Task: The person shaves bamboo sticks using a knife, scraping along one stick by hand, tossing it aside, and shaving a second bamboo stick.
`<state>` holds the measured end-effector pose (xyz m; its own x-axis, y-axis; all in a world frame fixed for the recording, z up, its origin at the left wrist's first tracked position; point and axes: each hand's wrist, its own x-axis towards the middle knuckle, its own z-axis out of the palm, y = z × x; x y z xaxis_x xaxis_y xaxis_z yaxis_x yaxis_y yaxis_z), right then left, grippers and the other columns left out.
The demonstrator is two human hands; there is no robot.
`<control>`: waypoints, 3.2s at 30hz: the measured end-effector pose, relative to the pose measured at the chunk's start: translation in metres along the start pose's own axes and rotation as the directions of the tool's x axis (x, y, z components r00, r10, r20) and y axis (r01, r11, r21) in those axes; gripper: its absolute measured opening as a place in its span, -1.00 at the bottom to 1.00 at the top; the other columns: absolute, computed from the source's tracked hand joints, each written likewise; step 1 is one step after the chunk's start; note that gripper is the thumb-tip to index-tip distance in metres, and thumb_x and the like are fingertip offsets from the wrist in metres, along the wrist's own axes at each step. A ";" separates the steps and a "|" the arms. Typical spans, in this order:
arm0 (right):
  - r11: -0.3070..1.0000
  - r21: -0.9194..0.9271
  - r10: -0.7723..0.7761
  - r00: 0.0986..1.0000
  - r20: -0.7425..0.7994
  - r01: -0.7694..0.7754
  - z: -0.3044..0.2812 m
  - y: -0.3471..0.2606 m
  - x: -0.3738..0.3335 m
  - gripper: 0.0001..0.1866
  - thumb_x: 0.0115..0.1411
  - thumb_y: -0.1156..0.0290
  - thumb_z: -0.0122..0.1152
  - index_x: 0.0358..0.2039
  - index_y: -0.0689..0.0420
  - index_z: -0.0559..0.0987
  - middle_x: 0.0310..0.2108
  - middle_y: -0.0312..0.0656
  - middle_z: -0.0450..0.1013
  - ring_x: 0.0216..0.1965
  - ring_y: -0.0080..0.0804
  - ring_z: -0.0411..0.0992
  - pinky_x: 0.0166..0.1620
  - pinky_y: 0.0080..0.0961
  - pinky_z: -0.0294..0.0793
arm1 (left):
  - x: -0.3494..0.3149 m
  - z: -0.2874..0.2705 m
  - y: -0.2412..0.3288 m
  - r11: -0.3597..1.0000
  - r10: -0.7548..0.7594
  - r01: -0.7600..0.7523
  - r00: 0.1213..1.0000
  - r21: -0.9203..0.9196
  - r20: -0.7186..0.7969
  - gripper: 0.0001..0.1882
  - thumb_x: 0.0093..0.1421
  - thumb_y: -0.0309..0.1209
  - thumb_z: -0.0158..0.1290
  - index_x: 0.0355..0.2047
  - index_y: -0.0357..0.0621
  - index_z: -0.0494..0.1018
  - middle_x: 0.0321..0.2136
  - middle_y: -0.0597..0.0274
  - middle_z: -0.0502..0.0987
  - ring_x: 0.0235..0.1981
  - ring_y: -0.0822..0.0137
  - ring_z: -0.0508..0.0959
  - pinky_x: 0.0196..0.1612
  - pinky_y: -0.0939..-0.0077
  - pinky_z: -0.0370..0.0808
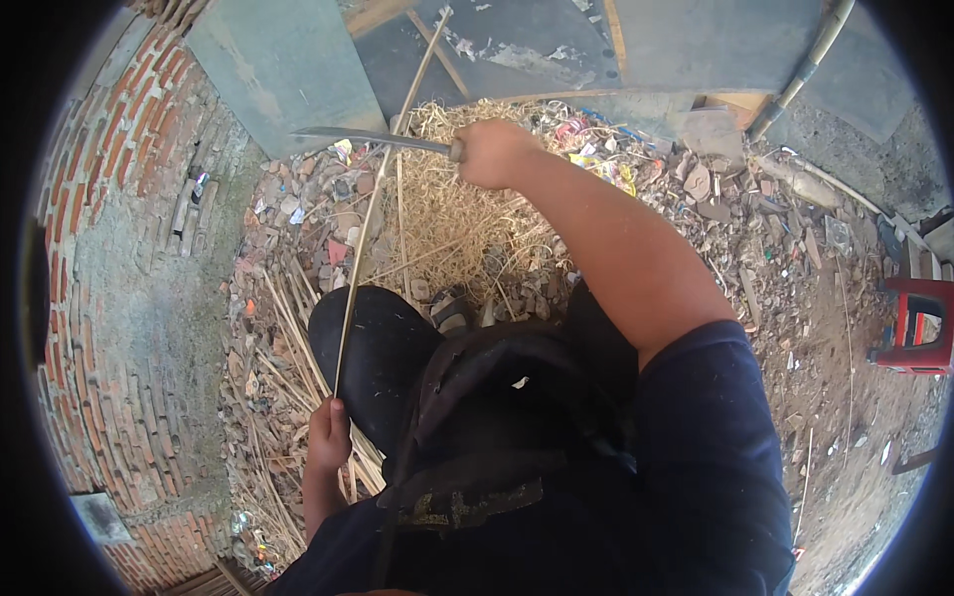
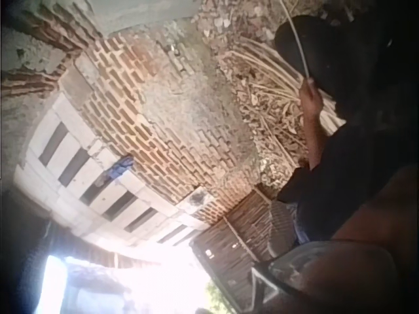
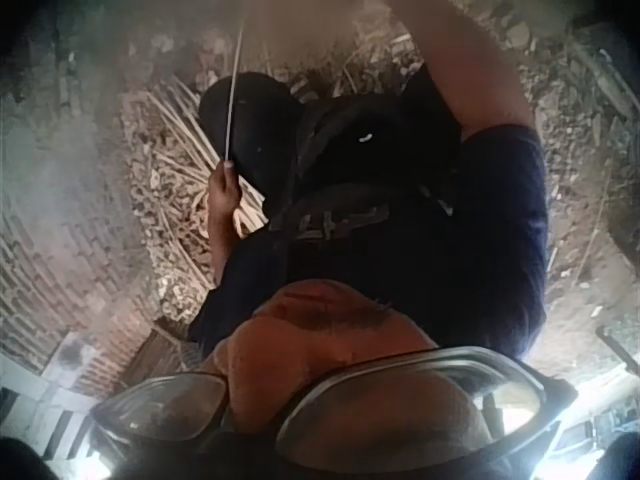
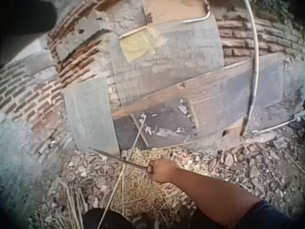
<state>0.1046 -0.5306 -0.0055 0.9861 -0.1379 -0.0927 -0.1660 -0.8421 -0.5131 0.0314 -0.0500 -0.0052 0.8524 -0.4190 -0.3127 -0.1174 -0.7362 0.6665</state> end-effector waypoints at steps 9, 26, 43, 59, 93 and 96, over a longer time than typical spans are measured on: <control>0.948 -0.182 -0.229 0.957 0.177 0.261 -0.004 -0.066 -0.031 -0.76 0.11 0.37 0.16 -0.20 -0.07 0.67 -0.33 -0.20 0.60 -0.22 -0.24 0.60 -0.10 -0.19 0.59 | -0.007 0.008 0.014 0.972 0.018 0.006 0.995 0.236 -0.100 -0.43 0.48 0.01 -0.25 -0.45 -0.27 0.33 -0.68 0.09 0.34 -0.59 0.29 0.36 -0.48 0.27 0.30; 0.972 -0.158 -0.136 0.966 0.220 0.173 -0.009 -0.058 -0.024 -0.78 0.12 0.36 0.16 -0.22 -0.09 0.67 -0.27 -0.23 0.60 -0.18 -0.28 0.59 -0.10 -0.23 0.59 | -0.008 0.009 -0.004 0.973 0.080 -0.051 0.989 0.226 -0.125 -0.48 0.48 -0.06 -0.21 -0.45 -0.29 0.34 -0.69 0.11 0.37 -0.61 0.34 0.34 -0.50 0.32 0.30; 0.989 -0.115 -0.090 0.994 0.054 0.095 -0.004 -0.039 -0.024 -0.84 0.08 0.34 0.21 -0.29 -0.10 0.65 -0.34 -0.23 0.61 -0.23 -0.26 0.60 -0.16 -0.21 0.60 | -0.015 0.009 0.009 0.957 0.174 -0.132 0.974 0.257 -0.146 -0.55 0.45 -0.15 -0.14 -0.49 -0.25 0.32 -0.73 -0.04 0.38 -0.67 -0.09 0.45 -0.57 0.17 0.30; 0.994 0.027 0.102 0.990 0.102 -0.105 -0.010 -0.008 -0.002 -0.76 0.18 0.32 0.13 -0.15 -0.03 0.63 -0.23 -0.19 0.59 -0.13 -0.28 0.58 -0.08 -0.20 0.59 | -0.017 0.004 0.020 0.981 0.064 -0.045 0.993 0.189 -0.099 -0.54 0.47 -0.13 -0.19 -0.43 -0.29 0.33 -0.65 0.01 0.36 -0.59 0.24 0.35 -0.46 0.26 0.30; 0.986 -0.150 -0.051 0.992 0.112 0.067 -0.004 -0.034 -0.016 -0.75 0.15 0.33 0.15 -0.15 -0.08 0.64 -0.29 -0.20 0.59 -0.18 -0.27 0.58 -0.08 -0.22 0.59 | -0.013 0.006 0.023 0.976 0.080 -0.055 0.991 0.208 -0.112 -0.52 0.47 -0.11 -0.19 -0.46 -0.26 0.30 -0.68 0.01 0.33 -0.63 0.17 0.36 -0.51 0.26 0.27; 0.991 -0.110 -0.065 0.988 0.137 0.080 -0.001 -0.054 -0.022 -0.77 0.18 0.33 0.16 -0.14 -0.10 0.62 -0.28 -0.23 0.59 -0.17 -0.26 0.58 -0.07 -0.22 0.59 | -0.015 0.004 0.023 0.971 0.109 -0.088 0.990 0.224 -0.086 -0.48 0.48 -0.07 -0.23 -0.46 -0.27 0.31 -0.67 -0.02 0.35 -0.62 0.08 0.41 -0.50 0.21 0.28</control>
<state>0.0916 -0.4829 0.0250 0.9844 -0.0103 -0.1759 -0.0848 -0.9029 -0.4215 0.0134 -0.0632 0.0122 0.8749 -0.4500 -0.1789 -0.3029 -0.7968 0.5229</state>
